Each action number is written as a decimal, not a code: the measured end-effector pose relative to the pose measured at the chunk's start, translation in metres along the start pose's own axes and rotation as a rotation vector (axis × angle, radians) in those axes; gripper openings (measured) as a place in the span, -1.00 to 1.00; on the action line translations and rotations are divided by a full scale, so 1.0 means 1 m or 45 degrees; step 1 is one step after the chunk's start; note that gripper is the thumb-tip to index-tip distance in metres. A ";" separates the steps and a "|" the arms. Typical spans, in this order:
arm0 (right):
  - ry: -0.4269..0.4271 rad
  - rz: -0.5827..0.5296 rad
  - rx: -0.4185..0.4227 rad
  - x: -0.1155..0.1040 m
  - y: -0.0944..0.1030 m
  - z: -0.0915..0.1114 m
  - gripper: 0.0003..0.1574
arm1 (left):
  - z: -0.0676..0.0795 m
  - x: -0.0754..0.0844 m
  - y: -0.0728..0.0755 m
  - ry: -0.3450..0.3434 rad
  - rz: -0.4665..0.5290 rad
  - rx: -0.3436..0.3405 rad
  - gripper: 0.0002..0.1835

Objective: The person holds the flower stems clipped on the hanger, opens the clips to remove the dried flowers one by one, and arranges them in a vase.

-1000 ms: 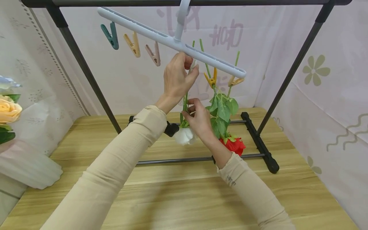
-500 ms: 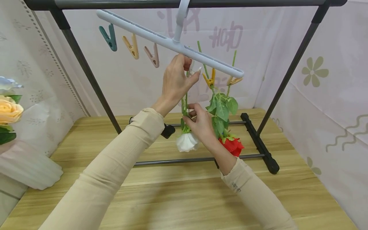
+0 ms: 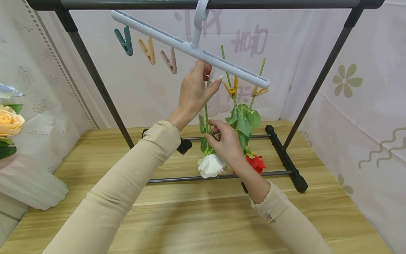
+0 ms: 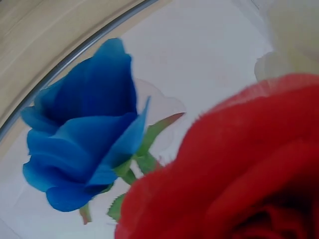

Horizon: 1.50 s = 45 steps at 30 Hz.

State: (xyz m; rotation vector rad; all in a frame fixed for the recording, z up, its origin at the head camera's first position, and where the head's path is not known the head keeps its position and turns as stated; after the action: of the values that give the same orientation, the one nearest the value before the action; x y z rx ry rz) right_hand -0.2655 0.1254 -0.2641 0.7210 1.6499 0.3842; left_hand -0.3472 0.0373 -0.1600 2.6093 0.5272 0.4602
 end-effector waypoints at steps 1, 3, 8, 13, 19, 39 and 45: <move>-0.004 -0.005 -0.004 -0.001 0.001 0.002 -0.48 | 0.000 0.000 0.001 -0.001 0.004 0.001 -0.65; -0.010 -0.028 -0.018 -0.002 0.001 0.004 -0.48 | 0.001 0.000 0.002 -0.003 0.014 -0.001 -0.64; 0.001 -0.108 -0.053 -0.006 0.003 0.011 -0.50 | 0.004 -0.002 0.004 -0.004 0.015 0.001 -0.61; 0.025 -0.145 -0.067 -0.009 0.004 0.014 -0.52 | 0.008 -0.006 0.009 0.005 0.010 -0.004 -0.58; 0.046 -0.119 -0.071 -0.010 0.008 0.019 -0.51 | 0.022 -0.006 0.016 -0.087 -0.007 -0.067 -0.73; 0.092 0.083 -0.340 -0.003 0.008 0.041 -0.54 | 0.118 0.010 0.039 -0.790 -0.101 -0.368 -0.77; 0.237 0.080 -0.418 -0.006 0.004 0.046 -0.54 | 0.135 0.012 0.048 -0.831 -0.133 -0.332 -0.79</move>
State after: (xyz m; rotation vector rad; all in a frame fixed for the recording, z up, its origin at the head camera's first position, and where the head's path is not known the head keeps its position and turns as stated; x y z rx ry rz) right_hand -0.2195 0.1174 -0.2668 0.5021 1.6856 0.7666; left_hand -0.2696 -0.0442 -0.2490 2.2808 0.3444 -0.3356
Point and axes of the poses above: each hand's wrist, its own z-axis away from the middle knuckle, its own y-axis out of the back of the hand, x = y × z, the point moved 7 cm from there along -z, towards the middle knuckle, and after that the axes turned 13 degrees about -y, right-handed, at the moved point
